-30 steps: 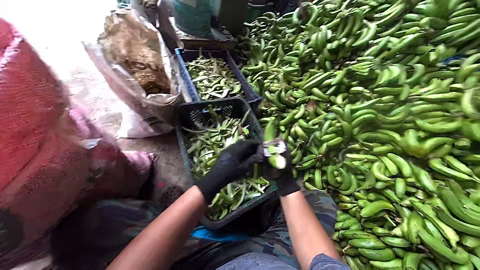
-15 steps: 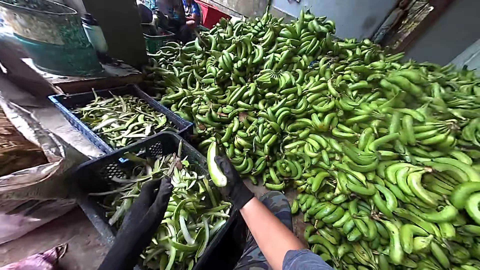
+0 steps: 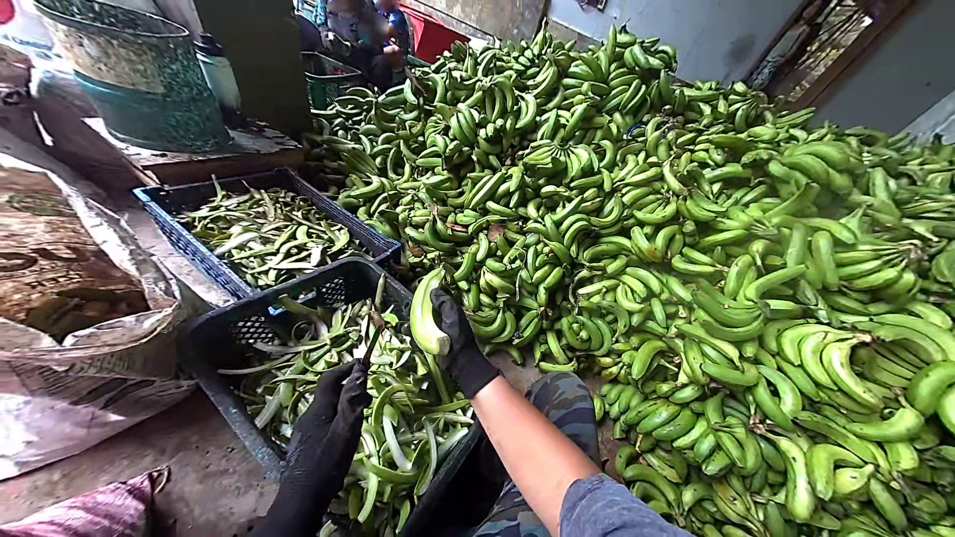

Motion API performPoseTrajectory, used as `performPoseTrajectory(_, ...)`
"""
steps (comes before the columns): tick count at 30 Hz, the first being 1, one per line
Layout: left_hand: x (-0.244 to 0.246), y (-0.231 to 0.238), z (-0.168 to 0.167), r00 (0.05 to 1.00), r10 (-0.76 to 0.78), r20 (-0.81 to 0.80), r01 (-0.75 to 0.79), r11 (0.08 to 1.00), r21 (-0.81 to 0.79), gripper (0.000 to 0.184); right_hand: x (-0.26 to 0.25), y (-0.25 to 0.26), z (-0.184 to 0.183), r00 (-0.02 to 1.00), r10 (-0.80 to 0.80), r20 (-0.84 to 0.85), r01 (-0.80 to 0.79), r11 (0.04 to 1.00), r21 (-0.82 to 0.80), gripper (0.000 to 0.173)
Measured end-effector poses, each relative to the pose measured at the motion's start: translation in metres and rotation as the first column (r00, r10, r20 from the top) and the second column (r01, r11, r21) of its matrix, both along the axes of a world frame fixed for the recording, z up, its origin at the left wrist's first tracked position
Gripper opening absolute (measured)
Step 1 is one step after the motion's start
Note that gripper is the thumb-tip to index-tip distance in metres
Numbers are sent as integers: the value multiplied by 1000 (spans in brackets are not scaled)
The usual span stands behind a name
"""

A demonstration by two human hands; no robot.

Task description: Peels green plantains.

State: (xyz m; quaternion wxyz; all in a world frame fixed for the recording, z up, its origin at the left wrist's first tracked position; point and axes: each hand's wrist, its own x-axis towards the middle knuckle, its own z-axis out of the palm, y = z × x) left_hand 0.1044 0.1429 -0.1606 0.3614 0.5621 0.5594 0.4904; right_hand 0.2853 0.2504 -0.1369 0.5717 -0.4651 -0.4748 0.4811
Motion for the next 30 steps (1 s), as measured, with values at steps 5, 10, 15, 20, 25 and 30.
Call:
performPoseTrajectory(5,7,-4,10,999,-35,-6,36,999,39,49,-3,-4,-2,989,-88,123,72,989,132,43)
performPoseTrajectory(10,12,-8,9,994,-62,-91,67,996,56,51,-7,-16,-9,975,-134,178,105,981,160,44)
performPoseTrajectory(15,15,-10,9,987,-71,-141,87,990,109,51,-8,-23,-18,974,-142,176,120,984,130,43)
performPoseTrajectory(20,16,-9,3,988,-72,-138,88,990,114,55,-6,-25,-23,980,-145,139,126,983,132,43)
performPoseTrajectory(25,18,-9,1,991,-76,-115,90,988,125,56,-6,-23,-26,976,-159,151,145,984,100,43)
performPoseTrajectory(30,25,-8,-1,995,-100,-28,102,989,105,56,-3,-16,-16,966,-188,175,176,981,81,44)
